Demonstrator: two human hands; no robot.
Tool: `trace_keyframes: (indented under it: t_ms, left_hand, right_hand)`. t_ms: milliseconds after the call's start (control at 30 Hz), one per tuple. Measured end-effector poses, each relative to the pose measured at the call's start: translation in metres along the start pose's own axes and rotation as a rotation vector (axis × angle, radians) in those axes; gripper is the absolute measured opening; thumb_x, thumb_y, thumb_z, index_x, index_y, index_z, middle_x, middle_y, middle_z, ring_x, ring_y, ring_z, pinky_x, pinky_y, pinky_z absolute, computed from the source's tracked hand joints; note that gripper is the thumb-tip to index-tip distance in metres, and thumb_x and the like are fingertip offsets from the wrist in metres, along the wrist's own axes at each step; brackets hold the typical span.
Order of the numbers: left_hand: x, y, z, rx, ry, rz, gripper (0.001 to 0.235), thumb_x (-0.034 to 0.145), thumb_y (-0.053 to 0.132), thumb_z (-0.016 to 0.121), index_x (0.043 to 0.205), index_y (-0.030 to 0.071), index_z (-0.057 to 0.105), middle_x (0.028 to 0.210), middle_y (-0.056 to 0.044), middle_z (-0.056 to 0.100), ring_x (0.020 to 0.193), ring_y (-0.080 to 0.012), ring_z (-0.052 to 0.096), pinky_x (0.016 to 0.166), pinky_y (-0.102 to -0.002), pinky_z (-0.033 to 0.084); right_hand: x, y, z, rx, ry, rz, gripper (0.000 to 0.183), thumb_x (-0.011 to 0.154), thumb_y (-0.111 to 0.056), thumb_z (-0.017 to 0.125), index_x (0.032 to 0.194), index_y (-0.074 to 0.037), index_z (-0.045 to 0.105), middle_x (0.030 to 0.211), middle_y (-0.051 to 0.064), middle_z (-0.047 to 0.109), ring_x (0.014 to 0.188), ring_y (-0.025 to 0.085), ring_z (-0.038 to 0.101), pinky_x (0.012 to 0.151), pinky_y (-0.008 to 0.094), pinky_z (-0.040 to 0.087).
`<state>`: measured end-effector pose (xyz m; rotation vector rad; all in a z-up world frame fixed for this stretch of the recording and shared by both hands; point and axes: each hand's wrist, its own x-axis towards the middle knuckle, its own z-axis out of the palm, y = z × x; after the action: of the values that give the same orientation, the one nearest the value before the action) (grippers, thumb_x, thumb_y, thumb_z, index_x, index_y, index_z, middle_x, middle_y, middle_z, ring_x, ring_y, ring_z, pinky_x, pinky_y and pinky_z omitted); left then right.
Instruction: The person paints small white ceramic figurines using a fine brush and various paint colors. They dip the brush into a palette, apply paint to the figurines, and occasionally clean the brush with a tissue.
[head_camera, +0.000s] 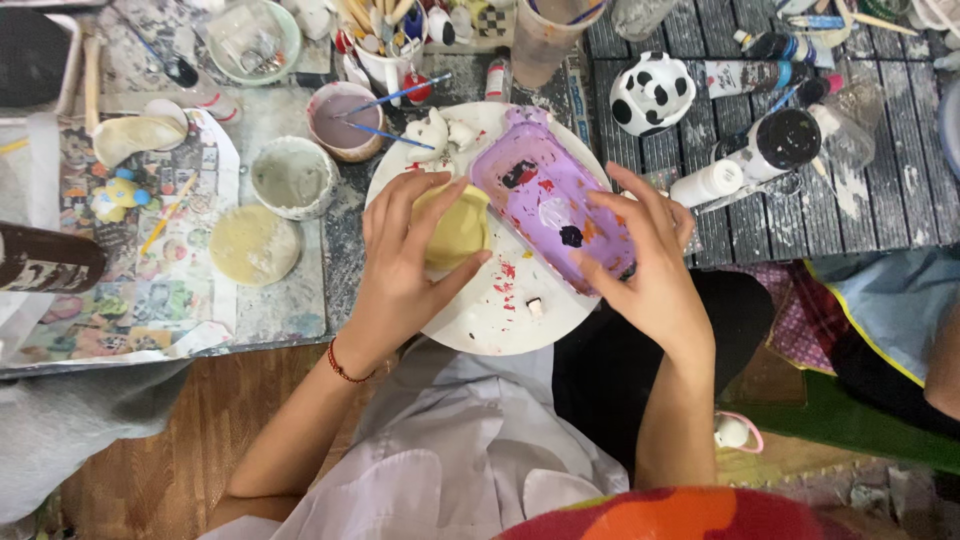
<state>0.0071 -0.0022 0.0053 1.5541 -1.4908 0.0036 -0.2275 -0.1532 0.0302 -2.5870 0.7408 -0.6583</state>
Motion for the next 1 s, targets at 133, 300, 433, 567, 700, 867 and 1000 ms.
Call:
trace_keyframes:
  t_ms: [133, 300, 433, 567, 700, 867, 1000]
  left_hand:
    - [0.018, -0.016, -0.009, 0.188, 0.038, 0.057, 0.035, 0.082, 0.019, 0.087, 0.114, 0.014, 0.073, 0.128, -0.004, 0.063, 0.13, -0.0304, 0.052, 0.112, -0.047, 0.033]
    - [0.033, -0.037, -0.03, 0.217, 0.056, -0.02, 0.016, 0.087, 0.02, 0.087, 0.089, 0.013, 0.073, 0.1, 0.001, 0.071, 0.105, -0.0227, 0.063, 0.101, -0.041, 0.038]
    - [0.037, -0.043, -0.033, 0.245, 0.086, -0.074, 0.016, 0.087, 0.019, 0.086, 0.088, 0.012, 0.071, 0.091, -0.001, 0.069, 0.094, -0.0237, 0.065, 0.092, -0.04, 0.04]
    - [0.042, -0.046, -0.034, 0.215, 0.081, -0.031, 0.009, 0.093, 0.015, 0.079, 0.099, 0.011, 0.074, 0.089, -0.003, 0.07, 0.086, -0.0244, 0.065, 0.087, -0.041, 0.044]
    - [0.054, -0.046, -0.03, 0.173, -0.031, -0.01, 0.006, 0.093, 0.012, 0.074, 0.098, 0.009, 0.076, 0.084, -0.007, 0.07, 0.081, -0.0279, 0.066, 0.078, -0.043, 0.045]
    - [0.106, -0.067, -0.032, 0.155, -0.091, 0.162, 0.013, 0.101, 0.009, 0.069, 0.11, 0.009, 0.077, 0.093, -0.012, 0.072, 0.084, -0.0321, 0.068, 0.075, -0.045, 0.052]
    - [0.179, -0.111, -0.049, 0.109, -0.063, 0.194, 0.014, 0.098, 0.017, 0.071, 0.109, 0.012, 0.078, 0.091, -0.011, 0.074, 0.077, -0.0283, 0.073, 0.066, -0.042, 0.056]
  right_hand:
    - [0.019, -0.008, 0.0, 0.021, -0.005, -0.062, 0.042, 0.089, -0.018, 0.078, 0.128, -0.011, 0.064, 0.147, 0.011, 0.057, 0.138, 0.031, 0.051, 0.119, 0.046, 0.025]
    - [0.039, -0.016, -0.002, -0.004, -0.019, -0.15, 0.036, 0.09, -0.016, 0.075, 0.124, -0.009, 0.065, 0.14, 0.011, 0.062, 0.135, 0.031, 0.053, 0.115, 0.046, 0.028]
    - [0.051, -0.019, -0.002, -0.035, -0.036, -0.168, 0.033, 0.093, -0.018, 0.075, 0.123, -0.009, 0.066, 0.137, 0.01, 0.063, 0.13, 0.029, 0.055, 0.111, 0.044, 0.03]
    - [0.062, -0.021, -0.003, -0.091, -0.044, -0.199, 0.03, 0.093, -0.018, 0.074, 0.12, -0.008, 0.066, 0.136, 0.009, 0.064, 0.129, 0.029, 0.056, 0.111, 0.043, 0.031]
    - [0.079, -0.024, -0.003, -0.06, -0.07, -0.243, 0.027, 0.094, -0.017, 0.072, 0.119, -0.009, 0.067, 0.132, 0.009, 0.066, 0.127, 0.029, 0.058, 0.109, 0.044, 0.033]
    - [0.122, -0.022, 0.001, -0.057, -0.095, -0.359, 0.024, 0.096, -0.016, 0.071, 0.119, -0.008, 0.066, 0.126, 0.01, 0.068, 0.122, 0.031, 0.06, 0.105, 0.044, 0.038]
    - [0.177, -0.015, -0.003, -0.148, -0.03, -0.423, 0.022, 0.096, -0.011, 0.069, 0.118, -0.009, 0.067, 0.122, 0.01, 0.069, 0.119, 0.033, 0.061, 0.102, 0.046, 0.038]
